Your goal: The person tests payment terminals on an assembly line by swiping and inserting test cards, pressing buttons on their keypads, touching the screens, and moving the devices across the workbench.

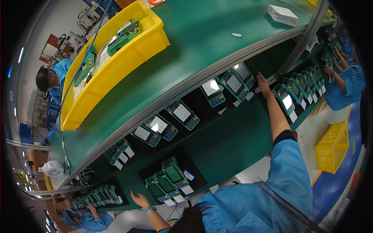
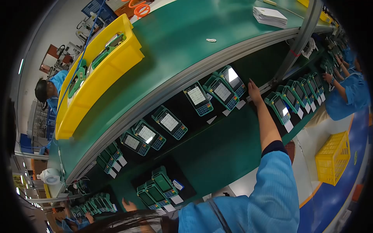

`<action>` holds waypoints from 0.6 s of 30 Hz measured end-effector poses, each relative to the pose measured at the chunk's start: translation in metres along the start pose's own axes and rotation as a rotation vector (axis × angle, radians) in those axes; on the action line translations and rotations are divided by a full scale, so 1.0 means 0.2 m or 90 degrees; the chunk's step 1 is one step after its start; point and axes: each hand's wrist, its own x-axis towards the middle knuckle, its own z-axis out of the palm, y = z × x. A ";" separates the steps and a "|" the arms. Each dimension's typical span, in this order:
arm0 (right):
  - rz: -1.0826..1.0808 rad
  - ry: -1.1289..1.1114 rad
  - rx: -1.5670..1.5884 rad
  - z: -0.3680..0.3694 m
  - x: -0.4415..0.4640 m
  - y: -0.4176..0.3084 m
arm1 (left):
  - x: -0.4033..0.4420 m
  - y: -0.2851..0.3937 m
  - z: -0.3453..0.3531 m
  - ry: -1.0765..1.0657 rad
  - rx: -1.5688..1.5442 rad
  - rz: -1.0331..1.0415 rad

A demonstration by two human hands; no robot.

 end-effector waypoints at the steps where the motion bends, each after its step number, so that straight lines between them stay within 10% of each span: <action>1: -0.029 -0.084 -0.037 0.03 0.09 0.04 | -0.02 0.10 -0.05 0.008 0.004 -0.002; 8: 0.044 -0.243 0.063 -0.04 -0.03 0.08 | -0.44 1.60 0.23 -0.481 -0.528 0.173; 18: 0.057 -0.068 0.078 -0.22 -0.61 0.29 | -0.35 2.52 1.24 -0.492 -0.150 0.445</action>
